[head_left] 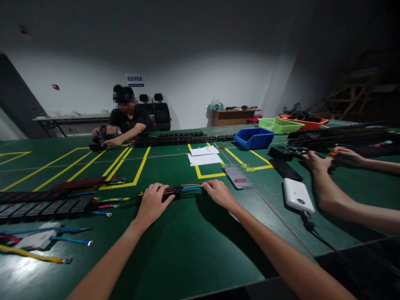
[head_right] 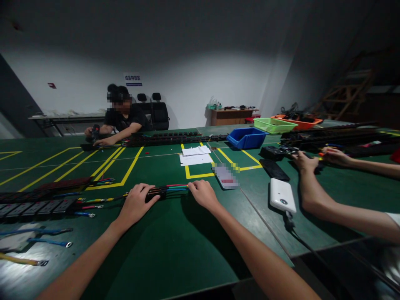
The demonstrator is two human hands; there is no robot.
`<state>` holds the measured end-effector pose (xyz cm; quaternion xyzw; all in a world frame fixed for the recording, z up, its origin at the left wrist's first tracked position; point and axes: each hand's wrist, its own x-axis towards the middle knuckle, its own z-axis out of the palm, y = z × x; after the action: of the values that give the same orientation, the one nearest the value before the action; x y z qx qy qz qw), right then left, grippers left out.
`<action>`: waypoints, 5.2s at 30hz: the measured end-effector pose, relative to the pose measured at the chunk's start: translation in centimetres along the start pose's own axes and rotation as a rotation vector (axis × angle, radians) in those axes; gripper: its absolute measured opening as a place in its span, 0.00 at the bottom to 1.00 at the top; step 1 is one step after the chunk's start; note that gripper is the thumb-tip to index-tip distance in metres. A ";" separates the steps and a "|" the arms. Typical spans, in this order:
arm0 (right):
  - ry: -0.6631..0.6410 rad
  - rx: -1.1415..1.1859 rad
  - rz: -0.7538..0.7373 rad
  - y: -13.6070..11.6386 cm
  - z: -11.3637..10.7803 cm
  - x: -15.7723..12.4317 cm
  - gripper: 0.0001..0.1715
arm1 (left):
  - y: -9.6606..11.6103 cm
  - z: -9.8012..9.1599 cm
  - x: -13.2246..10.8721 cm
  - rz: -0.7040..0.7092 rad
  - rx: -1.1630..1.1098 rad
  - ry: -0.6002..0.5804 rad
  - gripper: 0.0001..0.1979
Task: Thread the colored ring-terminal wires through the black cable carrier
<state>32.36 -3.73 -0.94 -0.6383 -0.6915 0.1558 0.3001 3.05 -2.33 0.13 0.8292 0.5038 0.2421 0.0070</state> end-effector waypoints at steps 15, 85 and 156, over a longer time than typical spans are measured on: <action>0.303 0.360 -0.277 -2.5 -0.4 -1.3 0.25 | 0.1 0.2 -0.1 0.025 0.012 0.027 0.21; 0.202 0.104 0.034 -0.2 0.4 -0.3 0.21 | 0.2 0.2 -0.1 -0.002 0.007 -0.011 0.23; 0.009 -0.196 -0.041 -0.2 -0.4 -0.2 0.28 | 0.0 0.4 -0.1 0.015 0.045 0.002 0.22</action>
<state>32.45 -4.03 -0.60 -0.6509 -0.7152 0.0782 0.2423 3.12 -2.32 -0.23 0.8326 0.5031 0.2314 -0.0139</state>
